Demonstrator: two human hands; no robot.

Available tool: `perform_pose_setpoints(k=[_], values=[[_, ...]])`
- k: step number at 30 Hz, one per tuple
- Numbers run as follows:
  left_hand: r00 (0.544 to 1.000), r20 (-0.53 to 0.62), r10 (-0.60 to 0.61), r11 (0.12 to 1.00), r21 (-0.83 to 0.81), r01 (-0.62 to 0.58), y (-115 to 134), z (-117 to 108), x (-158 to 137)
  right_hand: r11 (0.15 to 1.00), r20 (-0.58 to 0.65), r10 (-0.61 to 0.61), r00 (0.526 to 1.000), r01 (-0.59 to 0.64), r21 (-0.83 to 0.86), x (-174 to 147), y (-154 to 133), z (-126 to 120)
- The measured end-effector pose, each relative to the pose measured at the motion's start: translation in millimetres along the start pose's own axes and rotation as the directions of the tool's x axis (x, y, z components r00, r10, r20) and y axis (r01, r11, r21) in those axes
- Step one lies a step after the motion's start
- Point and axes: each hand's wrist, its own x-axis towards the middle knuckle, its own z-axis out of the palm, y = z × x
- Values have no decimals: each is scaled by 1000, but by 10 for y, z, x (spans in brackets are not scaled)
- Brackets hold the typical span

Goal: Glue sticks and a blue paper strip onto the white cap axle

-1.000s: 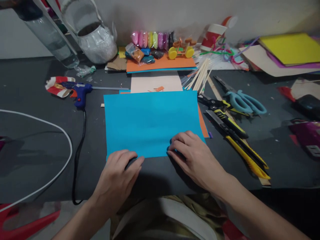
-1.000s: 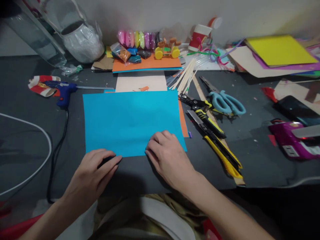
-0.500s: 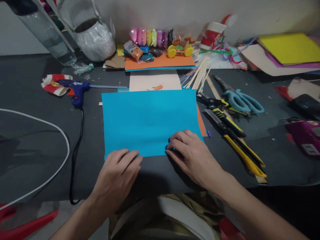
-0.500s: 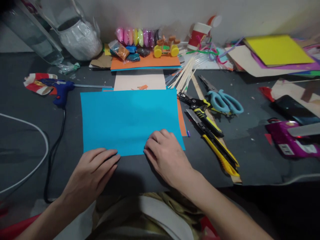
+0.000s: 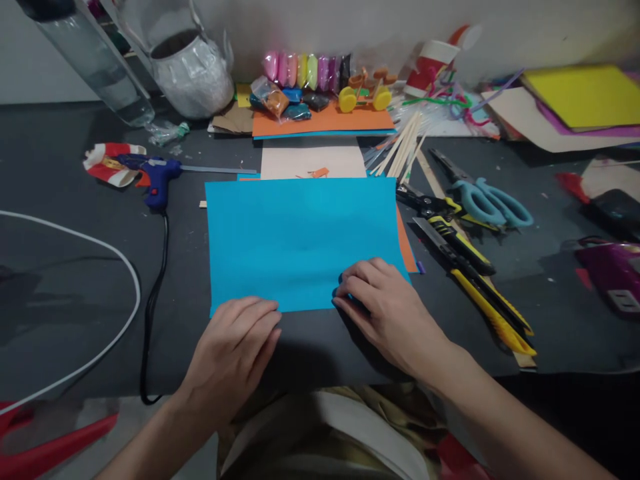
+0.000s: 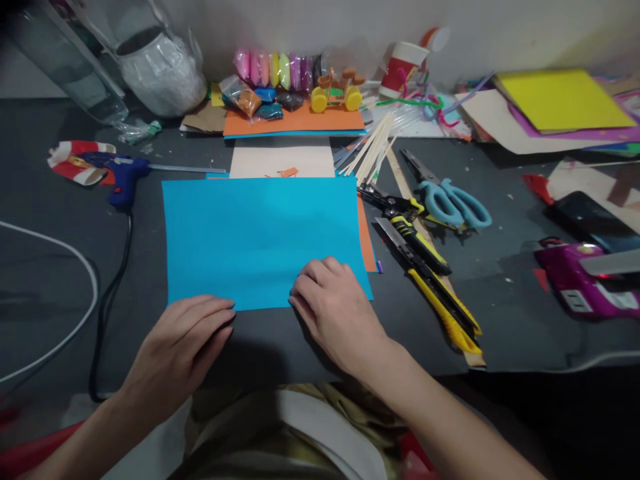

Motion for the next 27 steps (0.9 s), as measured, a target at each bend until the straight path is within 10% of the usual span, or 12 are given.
perform_pose_setpoints(k=[7, 27], values=[[995, -28, -91, 990, -112, 87, -40, -25, -15, 1000, -15, -13, 1000, 13, 1, -11, 14, 0], [992, 24, 126, 975, 182, -128, 11, 6, 75, 995, -56, 96, 994, -93, 44, -92, -10, 15]])
